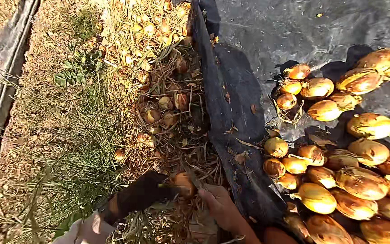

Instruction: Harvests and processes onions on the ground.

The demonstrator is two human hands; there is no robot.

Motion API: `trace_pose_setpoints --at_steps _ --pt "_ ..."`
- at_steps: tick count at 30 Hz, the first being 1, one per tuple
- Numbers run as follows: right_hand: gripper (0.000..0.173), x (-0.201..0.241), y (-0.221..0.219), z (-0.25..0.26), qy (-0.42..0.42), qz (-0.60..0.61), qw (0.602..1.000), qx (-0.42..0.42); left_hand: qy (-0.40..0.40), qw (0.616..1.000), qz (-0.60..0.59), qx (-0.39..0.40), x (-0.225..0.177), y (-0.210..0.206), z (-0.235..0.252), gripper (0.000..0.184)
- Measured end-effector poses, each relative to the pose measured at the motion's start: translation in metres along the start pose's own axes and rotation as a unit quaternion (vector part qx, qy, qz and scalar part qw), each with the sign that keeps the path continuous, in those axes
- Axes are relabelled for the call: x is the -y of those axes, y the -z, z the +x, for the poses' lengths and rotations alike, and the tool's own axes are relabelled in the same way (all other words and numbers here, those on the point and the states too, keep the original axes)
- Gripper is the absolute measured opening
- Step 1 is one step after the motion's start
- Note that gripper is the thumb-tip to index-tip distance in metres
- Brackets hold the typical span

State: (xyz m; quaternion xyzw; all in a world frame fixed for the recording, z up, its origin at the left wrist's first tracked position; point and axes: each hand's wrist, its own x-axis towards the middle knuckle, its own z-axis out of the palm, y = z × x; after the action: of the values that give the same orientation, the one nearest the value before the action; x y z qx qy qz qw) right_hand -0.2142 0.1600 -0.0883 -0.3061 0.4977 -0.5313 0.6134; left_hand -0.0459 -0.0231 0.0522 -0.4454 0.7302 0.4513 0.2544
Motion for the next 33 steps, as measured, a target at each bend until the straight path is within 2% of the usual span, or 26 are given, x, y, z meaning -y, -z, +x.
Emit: trace_pose_setpoints --at_steps 2,4,6,8,9,11,13,15,17,18,20,22,25,27,29,31,33 --pt "0.055 0.000 -0.004 0.001 -0.008 -0.033 0.999 -0.032 -0.034 0.981 0.161 -0.103 0.004 -0.001 0.016 0.053" --pt "0.059 -0.009 -0.004 0.005 -0.053 -0.044 0.994 -0.091 -0.054 0.973 0.175 -0.143 0.002 0.003 0.022 0.041" --pt "0.067 -0.016 0.005 0.009 -0.127 -0.076 0.985 -0.093 -0.085 0.981 0.139 -0.109 -0.011 0.006 0.014 0.028" --pt "0.081 -0.007 0.010 0.007 -0.168 -0.084 0.981 -0.048 -0.108 0.985 0.129 -0.041 -0.025 -0.005 0.009 0.035" --pt "0.082 -0.001 0.005 0.005 -0.154 -0.066 0.984 -0.054 -0.130 0.984 0.124 -0.011 -0.028 -0.017 0.009 0.035" --pt "0.064 0.001 -0.012 0.001 -0.070 0.003 0.991 -0.118 -0.159 0.977 0.131 0.050 -0.029 -0.042 0.012 0.033" --pt "0.055 -0.007 -0.019 -0.004 0.000 0.029 0.991 -0.131 -0.152 0.975 0.143 0.076 -0.028 -0.061 0.014 0.035" --pt "0.058 -0.008 -0.014 -0.011 -0.011 -0.060 0.991 -0.119 -0.092 0.972 0.200 0.078 -0.031 -0.059 0.018 0.034" --pt "0.066 -0.002 -0.004 -0.015 -0.082 -0.153 0.979 -0.111 0.008 0.967 0.253 0.030 -0.026 -0.038 0.027 0.034" --pt "0.066 0.003 0.001 -0.016 -0.082 -0.125 0.979 -0.141 0.063 0.961 0.267 -0.015 -0.009 -0.023 0.034 0.034" --pt "0.057 0.017 0.015 -0.014 -0.017 -0.072 0.969 -0.234 0.162 0.943 0.276 -0.096 0.036 0.015 0.039 0.036" --pt "0.049 0.020 0.045 -0.010 0.045 -0.054 0.939 -0.336 0.240 0.925 0.265 -0.128 0.072 0.047 0.032 0.037" --pt "0.050 0.019 0.081 -0.008 0.025 -0.066 0.903 -0.423 0.322 0.881 0.299 -0.173 0.093 0.064 0.021 0.026" --pt "0.053 0.019 0.083 -0.008 0.042 -0.073 0.912 -0.401 0.303 0.879 0.322 -0.176 0.096 0.054 0.034 0.028" --pt "0.059 0.011 0.074 -0.006 0.033 -0.097 0.931 -0.349 0.214 0.900 0.336 -0.179 0.110 0.029 0.065 0.036" --pt "0.065 0.002 0.060 -0.002 0.013 -0.147 0.941 -0.304 0.141 0.913 0.357 -0.136 0.113 0.007 0.099 0.059" --pt "0.066 0.002 0.053 -0.001 -0.008 -0.181 0.944 -0.274 0.123 0.927 0.340 -0.106 0.111 -0.008 0.123 0.070"
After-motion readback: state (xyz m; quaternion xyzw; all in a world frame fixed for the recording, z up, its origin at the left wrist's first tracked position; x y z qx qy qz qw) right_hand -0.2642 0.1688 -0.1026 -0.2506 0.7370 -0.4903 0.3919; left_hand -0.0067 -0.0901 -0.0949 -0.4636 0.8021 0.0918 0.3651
